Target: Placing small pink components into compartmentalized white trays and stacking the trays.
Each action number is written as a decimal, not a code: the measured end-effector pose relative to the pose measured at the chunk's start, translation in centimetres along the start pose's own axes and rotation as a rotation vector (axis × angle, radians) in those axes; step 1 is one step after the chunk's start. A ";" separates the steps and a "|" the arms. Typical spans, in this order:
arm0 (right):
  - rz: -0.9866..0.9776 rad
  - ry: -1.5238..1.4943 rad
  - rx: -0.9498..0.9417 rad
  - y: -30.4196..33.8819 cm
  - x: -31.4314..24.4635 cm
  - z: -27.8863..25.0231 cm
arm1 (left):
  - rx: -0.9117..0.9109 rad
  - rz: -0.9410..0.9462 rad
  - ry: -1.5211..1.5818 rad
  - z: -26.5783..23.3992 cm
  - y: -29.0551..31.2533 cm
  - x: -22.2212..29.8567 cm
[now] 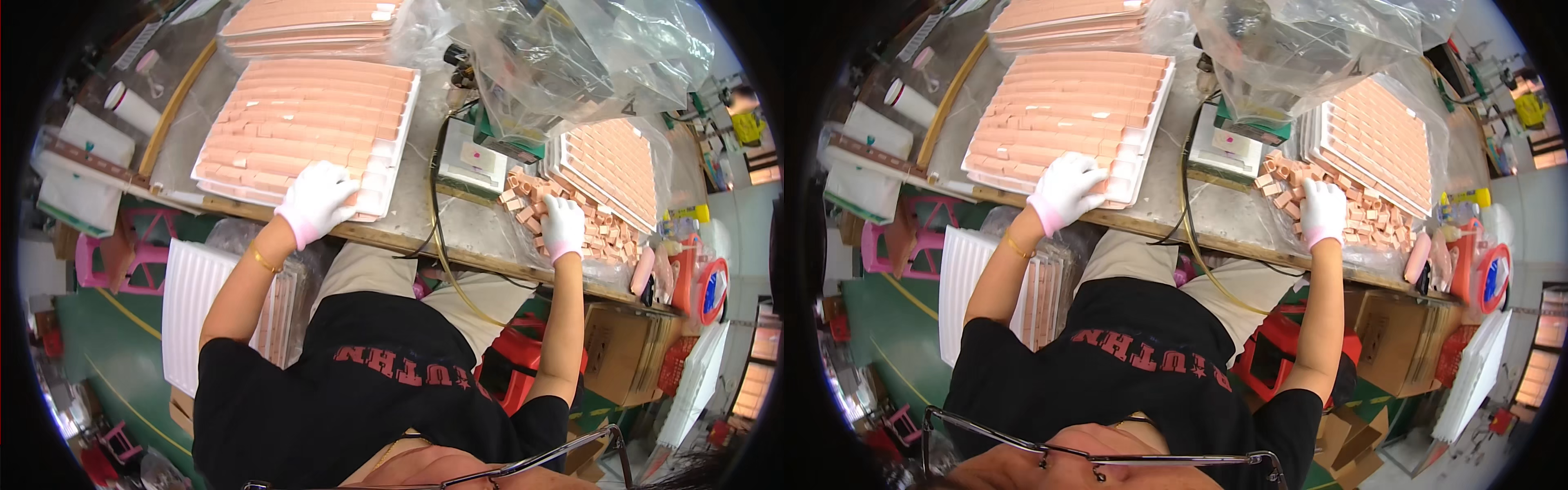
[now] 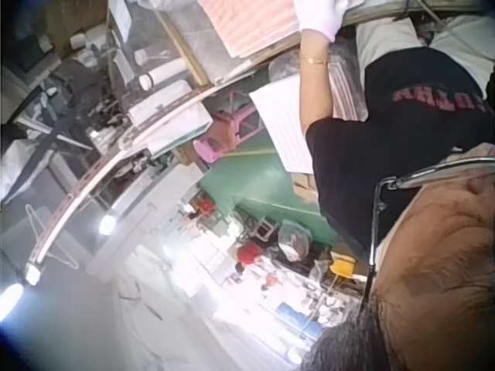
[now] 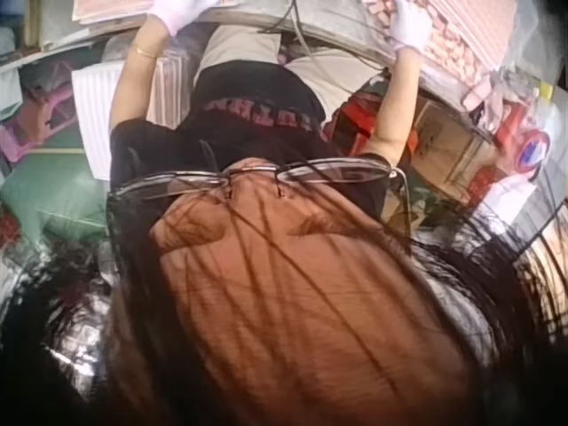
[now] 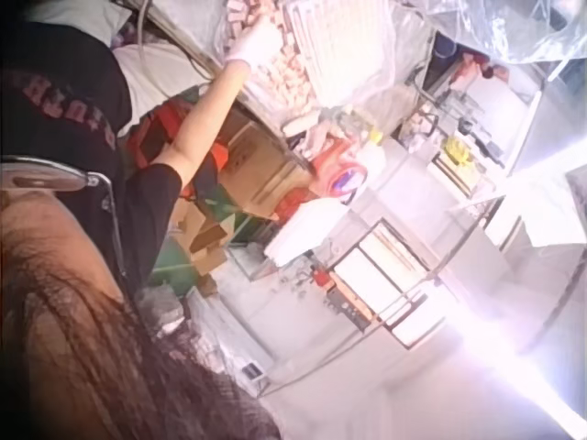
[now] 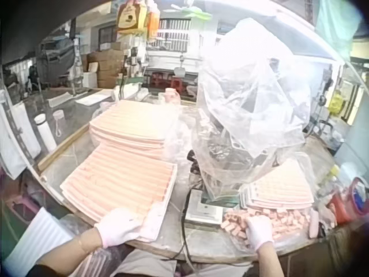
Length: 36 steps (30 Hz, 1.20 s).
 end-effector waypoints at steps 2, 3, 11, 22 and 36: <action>-0.029 0.004 -0.014 0.5 0.2 -0.1 | -0.020 0.048 0.017 0.5 -0.2 0.5; -0.042 0.005 -0.014 0.3 0.2 -0.1 | -0.016 0.010 -0.002 0.7 -0.2 0.0; 0.280 -0.519 0.267 0.6 -0.8 -3.4 | 0.095 -0.213 0.620 -1.1 0.5 -2.1; -0.043 -1.030 0.292 -6.6 -11.8 -6.5 | -0.139 -0.132 1.065 6.8 -6.2 6.0; -0.250 -0.761 0.206 -6.0 -12.4 -6.3 | -0.061 -0.108 0.775 6.6 -6.0 7.8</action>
Point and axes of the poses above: each hand's wrist, its own y-axis away from the middle knuckle, its own z-axis out of the palm, x = y × z, the point moved 7 cm from there along -y, towards the middle knuckle, and after that the axes turned 12 degrees about -z, right-handed, at the moved point
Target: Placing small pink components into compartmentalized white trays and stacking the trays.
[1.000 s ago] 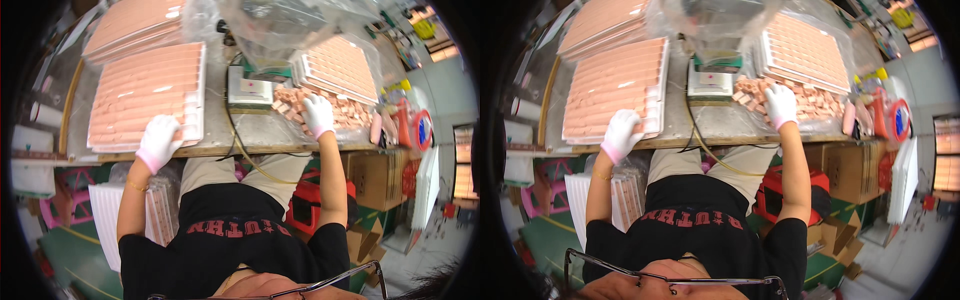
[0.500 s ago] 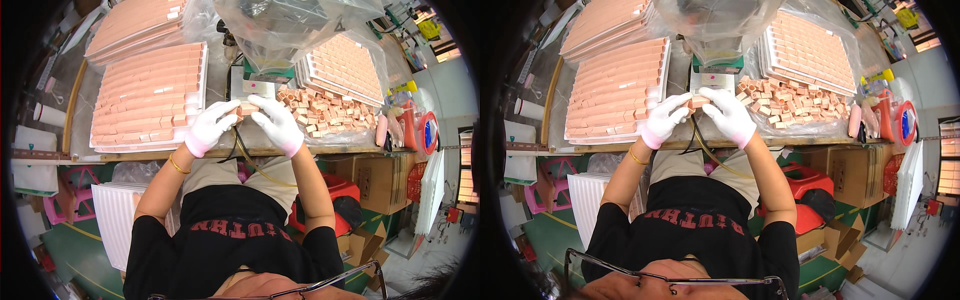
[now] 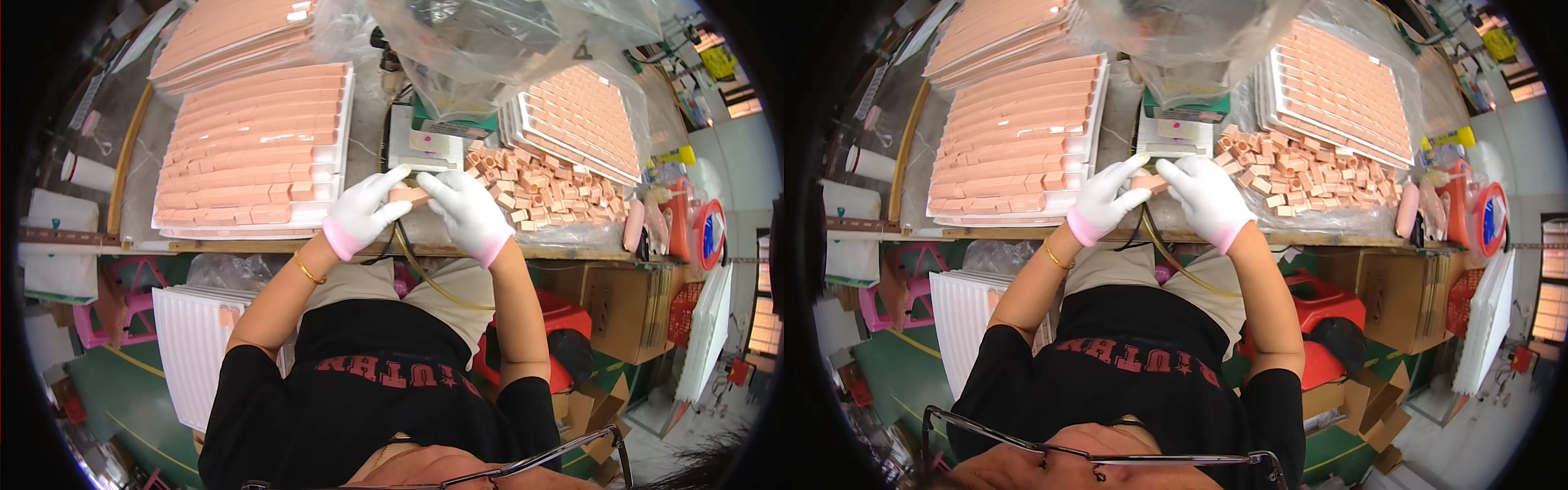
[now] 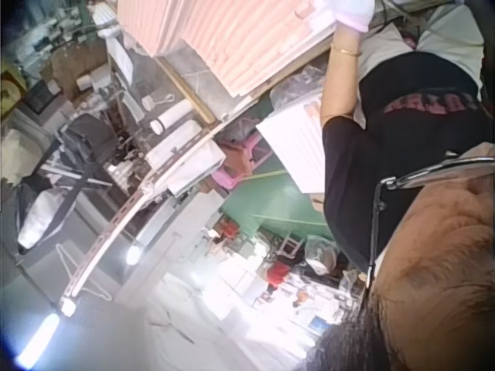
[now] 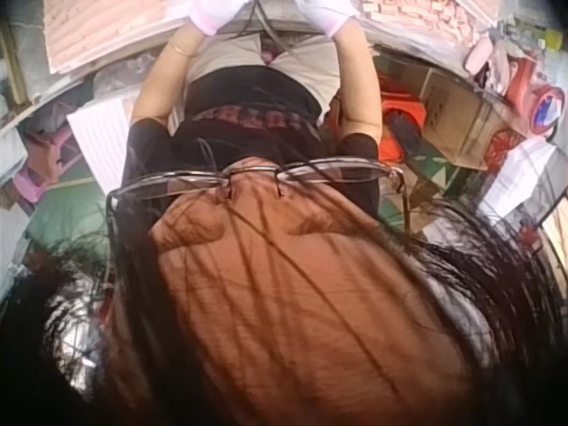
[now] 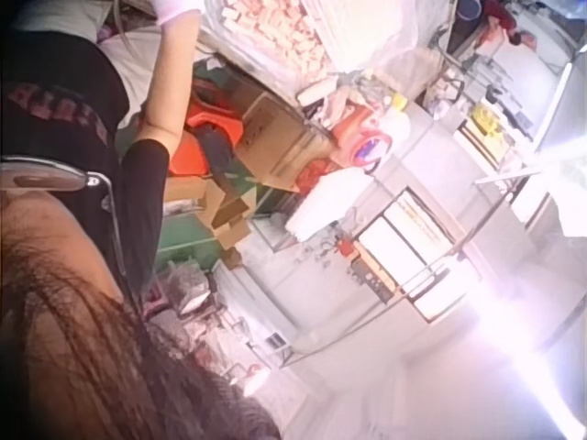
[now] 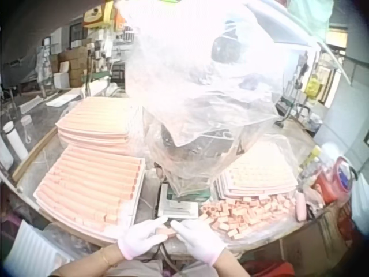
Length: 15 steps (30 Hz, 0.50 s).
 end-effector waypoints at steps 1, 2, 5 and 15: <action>-0.038 -0.006 -0.019 -0.1 -0.2 0.3 | 0.020 0.028 -0.015 -0.1 0.0 0.0; -0.029 -0.001 -0.019 -0.1 -0.3 0.4 | 0.040 0.055 -0.031 -0.2 0.0 0.3; 0.148 -0.153 0.097 0.3 0.6 0.3 | 0.001 -0.045 0.092 0.7 -0.4 -1.3; 0.390 0.062 0.511 1.8 5.8 0.7 | 0.140 -0.189 0.154 -2.4 0.6 -0.5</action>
Point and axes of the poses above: each hand's wrist, its own y-axis away from the middle knuckle, its own z-axis out of the palm, x = y × z, the point moved 7 cm from there along -y, towards the middle knuckle, and after that the axes turned 12 degrees about -z, right-handed, at the moved point
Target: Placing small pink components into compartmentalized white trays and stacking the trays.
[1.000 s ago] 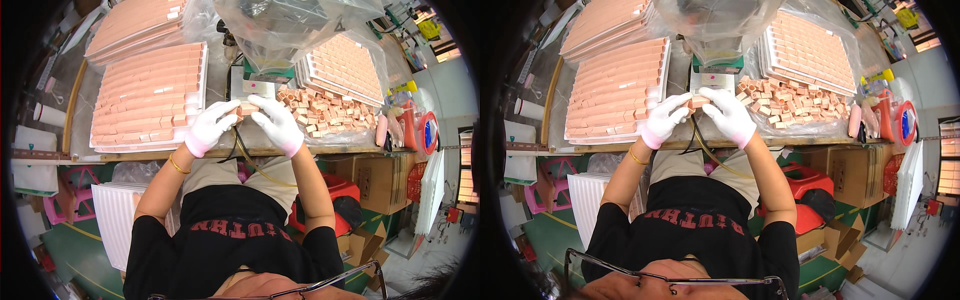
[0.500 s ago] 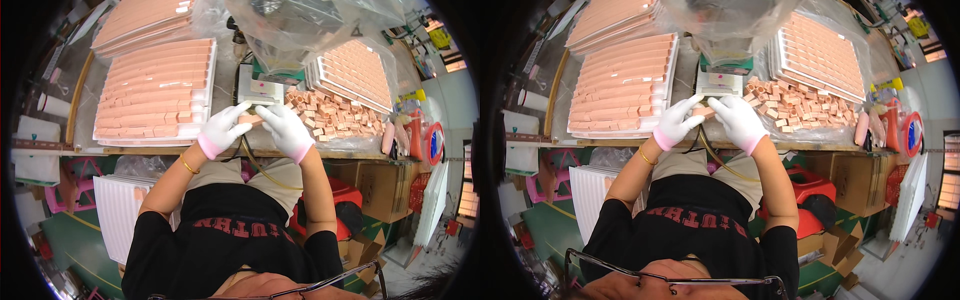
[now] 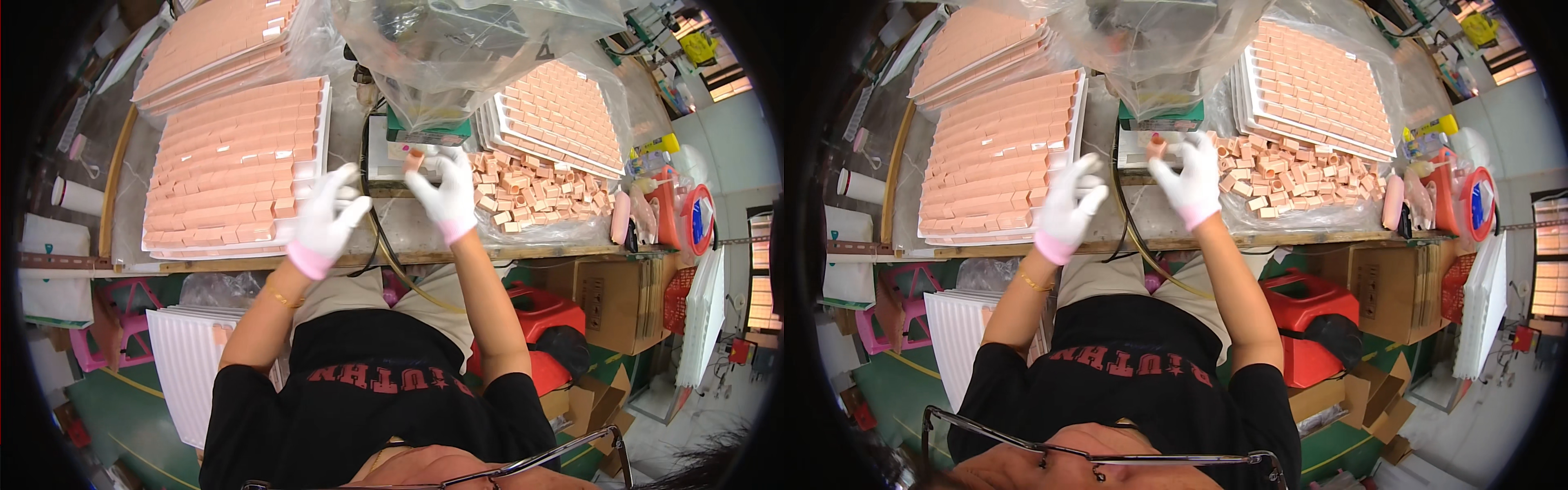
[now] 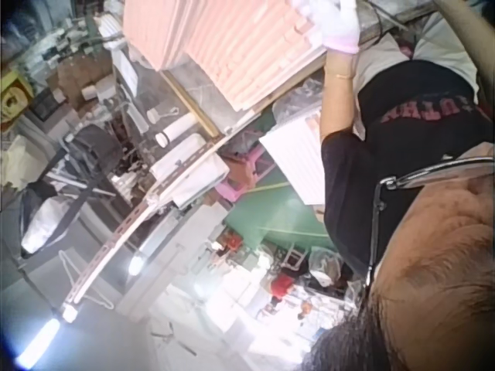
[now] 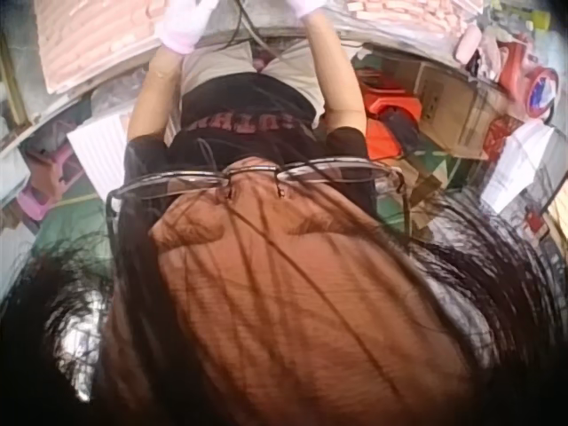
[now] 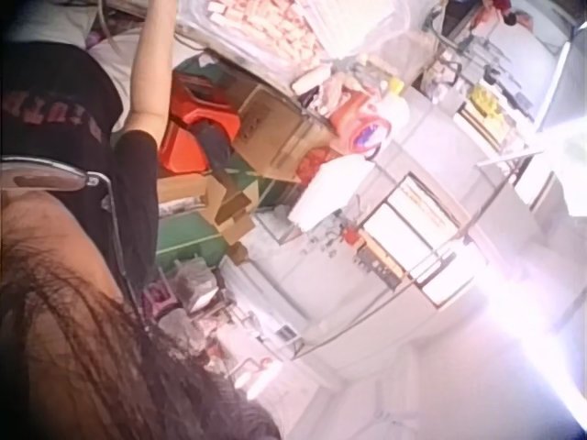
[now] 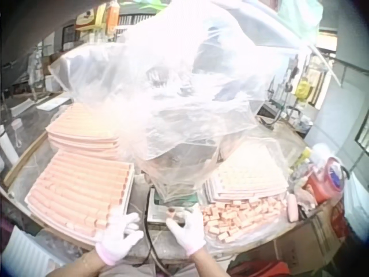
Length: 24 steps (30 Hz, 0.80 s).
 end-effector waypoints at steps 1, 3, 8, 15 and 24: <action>0.006 0.128 0.013 -1.4 -0.1 0.0 | 0.104 0.075 -0.186 -2.2 0.6 0.6; -0.057 0.059 0.038 -2.5 2.0 0.7 | 0.289 0.357 -0.664 -5.0 1.3 1.7; -0.002 0.017 0.011 -2.3 4.4 2.4 | 0.220 0.233 -0.961 -7.6 2.0 0.5; -0.078 0.084 0.009 -3.0 4.1 -2.0 | 0.092 0.246 -0.950 -8.3 1.5 -1.5; -0.277 0.498 -0.200 -0.9 4.7 -3.7 | -0.136 -0.055 0.164 -0.8 -0.3 -0.7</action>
Point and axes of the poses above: each hand's wrist, its own y-axis away from the middle knuckle, its own z-axis out of the palm, x = y × z, the point moved 7 cm from there along -y, towards the middle knuckle, and after that the axes turned 12 degrees about -z, right-handed, at the moved point
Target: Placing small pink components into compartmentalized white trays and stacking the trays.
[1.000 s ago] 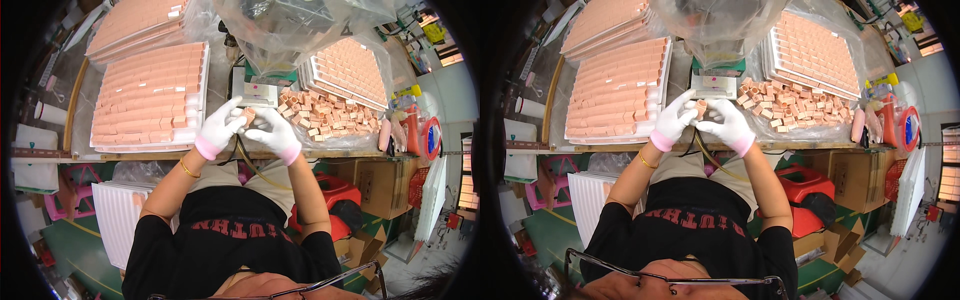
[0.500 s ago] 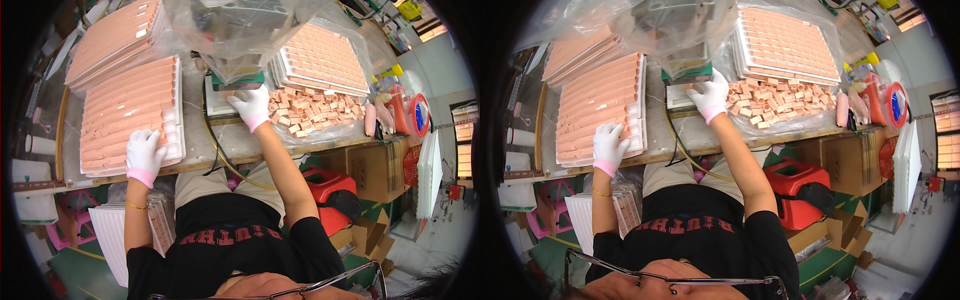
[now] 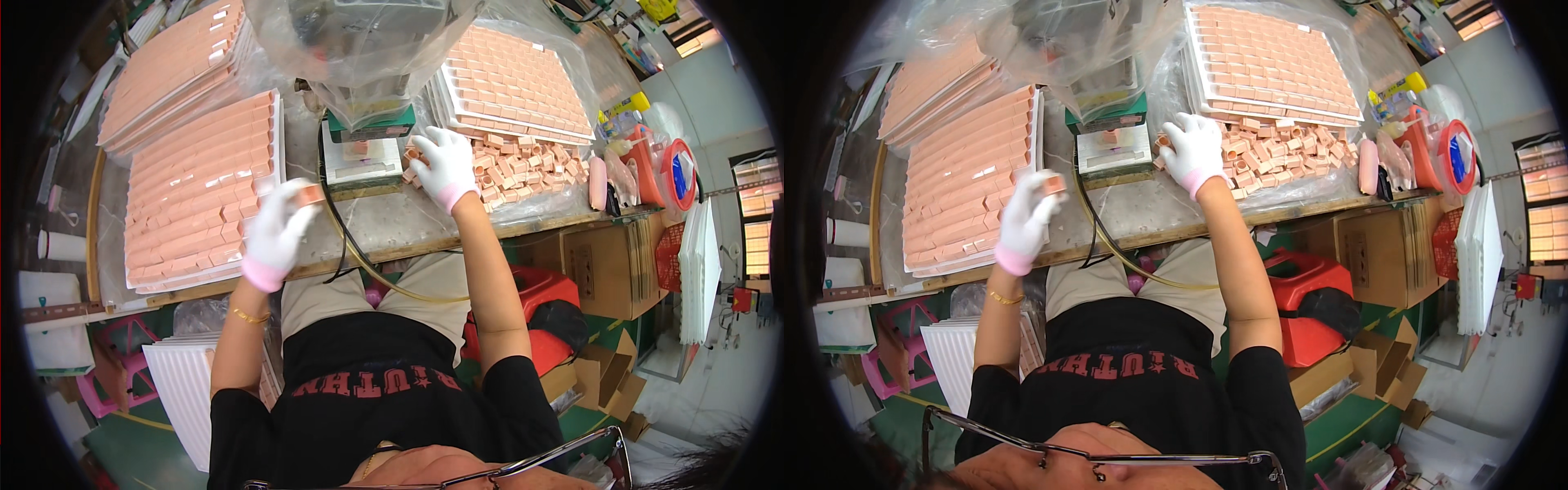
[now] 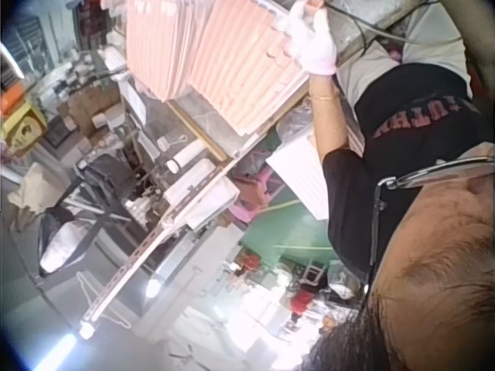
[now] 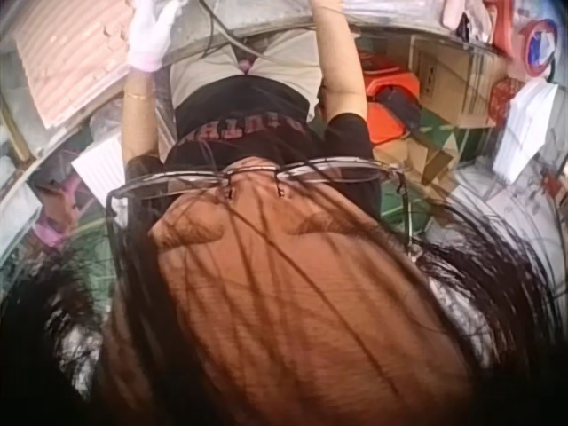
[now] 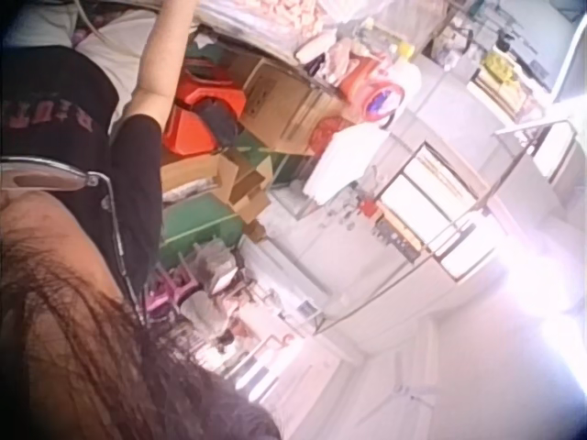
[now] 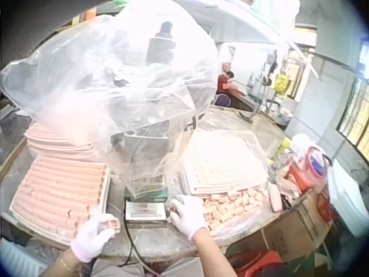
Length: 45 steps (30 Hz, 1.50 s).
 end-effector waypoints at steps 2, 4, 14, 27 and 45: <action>-0.049 0.011 -0.073 -0.3 -0.7 0.7 | -0.100 -0.107 0.271 3.3 -1.4 -1.7; -0.084 0.036 -0.148 -0.2 -0.8 1.3 | -0.170 -0.171 0.294 5.9 -2.4 -2.8; 0.302 -0.988 -0.152 0.1 -5.0 -1.6 | -0.077 0.138 -0.107 7.0 -3.4 -1.9; 0.056 -1.008 -0.142 -0.3 -8.2 -0.8 | -0.133 -0.069 -0.062 6.5 -1.5 0.0; 0.472 -1.129 0.378 -3.8 -2.3 6.0 | 0.358 0.292 -1.172 -6.5 -0.5 0.1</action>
Point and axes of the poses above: each hand's wrist, its own y-axis away from the middle knuckle, its own z-axis out of the palm, x = y × z, the point moved 7 cm from there along -y, towards the middle knuckle, and after that the axes turned 12 degrees about -z, right-handed, at the moved point
